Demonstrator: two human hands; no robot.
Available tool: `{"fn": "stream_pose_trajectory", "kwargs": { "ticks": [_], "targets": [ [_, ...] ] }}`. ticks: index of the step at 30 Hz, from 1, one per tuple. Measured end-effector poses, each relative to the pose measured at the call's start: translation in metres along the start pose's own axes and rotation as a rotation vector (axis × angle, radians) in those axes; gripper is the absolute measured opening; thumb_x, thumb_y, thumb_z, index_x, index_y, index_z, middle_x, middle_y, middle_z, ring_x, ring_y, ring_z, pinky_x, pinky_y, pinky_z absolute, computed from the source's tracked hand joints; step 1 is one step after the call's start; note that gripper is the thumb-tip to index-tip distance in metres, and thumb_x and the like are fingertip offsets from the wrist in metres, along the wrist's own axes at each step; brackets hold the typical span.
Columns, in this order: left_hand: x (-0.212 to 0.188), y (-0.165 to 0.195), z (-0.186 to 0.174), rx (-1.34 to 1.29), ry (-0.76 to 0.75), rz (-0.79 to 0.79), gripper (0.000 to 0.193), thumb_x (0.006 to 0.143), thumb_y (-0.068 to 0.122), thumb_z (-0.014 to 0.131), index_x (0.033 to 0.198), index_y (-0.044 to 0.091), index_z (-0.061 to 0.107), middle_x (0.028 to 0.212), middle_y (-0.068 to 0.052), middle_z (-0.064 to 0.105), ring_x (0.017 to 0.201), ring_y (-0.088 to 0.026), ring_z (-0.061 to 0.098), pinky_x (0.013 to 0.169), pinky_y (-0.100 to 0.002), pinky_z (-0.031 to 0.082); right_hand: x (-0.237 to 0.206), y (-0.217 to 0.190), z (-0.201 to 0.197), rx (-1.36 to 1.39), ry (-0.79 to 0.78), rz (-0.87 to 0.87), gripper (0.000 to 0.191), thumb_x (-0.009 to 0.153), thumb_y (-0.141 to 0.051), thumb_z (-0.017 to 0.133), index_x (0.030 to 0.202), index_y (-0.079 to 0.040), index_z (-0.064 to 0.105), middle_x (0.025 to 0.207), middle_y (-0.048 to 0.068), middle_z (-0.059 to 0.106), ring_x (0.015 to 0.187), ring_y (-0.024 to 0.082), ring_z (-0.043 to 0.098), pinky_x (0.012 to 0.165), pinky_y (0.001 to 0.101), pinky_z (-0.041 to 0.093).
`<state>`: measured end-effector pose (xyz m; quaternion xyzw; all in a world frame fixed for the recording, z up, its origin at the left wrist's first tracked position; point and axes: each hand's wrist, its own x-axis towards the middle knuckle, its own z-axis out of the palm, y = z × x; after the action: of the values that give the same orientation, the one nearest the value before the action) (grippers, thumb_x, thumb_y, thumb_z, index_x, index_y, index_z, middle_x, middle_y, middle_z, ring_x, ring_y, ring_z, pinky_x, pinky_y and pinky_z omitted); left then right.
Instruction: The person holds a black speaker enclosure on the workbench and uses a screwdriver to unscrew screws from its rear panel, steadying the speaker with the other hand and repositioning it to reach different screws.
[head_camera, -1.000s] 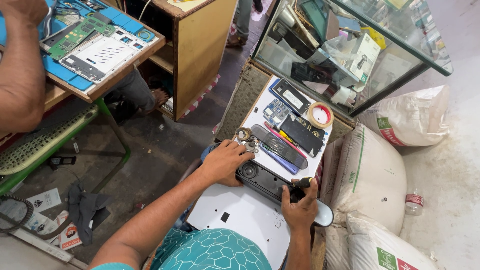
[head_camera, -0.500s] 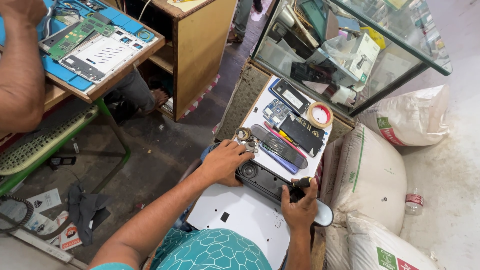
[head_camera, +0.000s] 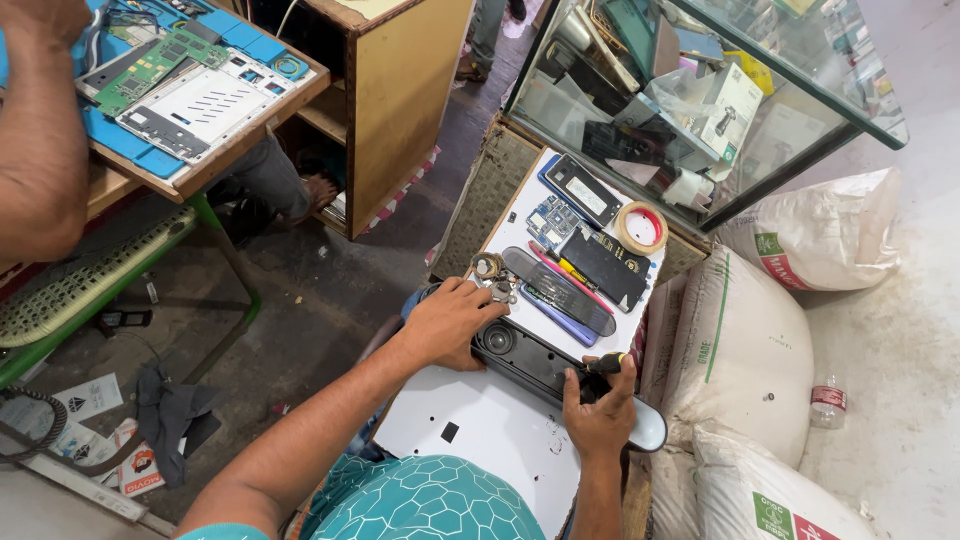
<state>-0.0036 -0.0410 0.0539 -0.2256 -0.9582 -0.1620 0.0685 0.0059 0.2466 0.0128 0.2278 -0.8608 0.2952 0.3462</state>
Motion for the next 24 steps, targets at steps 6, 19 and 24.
{"fn": "stream_pose_trajectory", "kwargs": {
  "ticks": [6,19,24],
  "targets": [
    [0.0004,0.0004,-0.0013,-0.007,-0.007,0.001,0.095,0.057,0.048,0.094,0.138,0.016,0.057,0.121,-0.007,0.06,0.12,-0.027,0.053,0.105,-0.041,0.037,0.0008,-0.0011,0.0,0.006,-0.001,0.005,0.098,0.089,-0.013,0.077,0.161,-0.023,0.011,0.111,0.009,0.071,0.096,0.024,0.074,0.084,0.0372,0.06],
    [0.0012,0.0002,-0.0001,-0.011,0.003,0.002,0.095,0.056,0.047,0.094,0.138,0.016,0.058,0.12,-0.007,0.061,0.119,-0.027,0.054,0.105,-0.041,0.038,0.001,-0.0003,0.0003,0.005,0.006,-0.008,0.099,0.089,-0.012,0.077,0.161,-0.022,0.01,0.112,0.009,0.071,0.097,0.025,0.074,0.084,0.037,0.061],
    [0.0011,0.0007,-0.0002,-0.008,0.004,0.0,0.094,0.055,0.046,0.094,0.137,0.016,0.058,0.119,-0.007,0.061,0.119,-0.027,0.054,0.104,-0.041,0.038,0.0,0.0006,0.0005,-0.006,0.006,-0.008,0.098,0.089,-0.012,0.077,0.161,-0.023,0.01,0.112,0.009,0.072,0.098,0.025,0.074,0.084,0.0378,0.06]
  ]
}}
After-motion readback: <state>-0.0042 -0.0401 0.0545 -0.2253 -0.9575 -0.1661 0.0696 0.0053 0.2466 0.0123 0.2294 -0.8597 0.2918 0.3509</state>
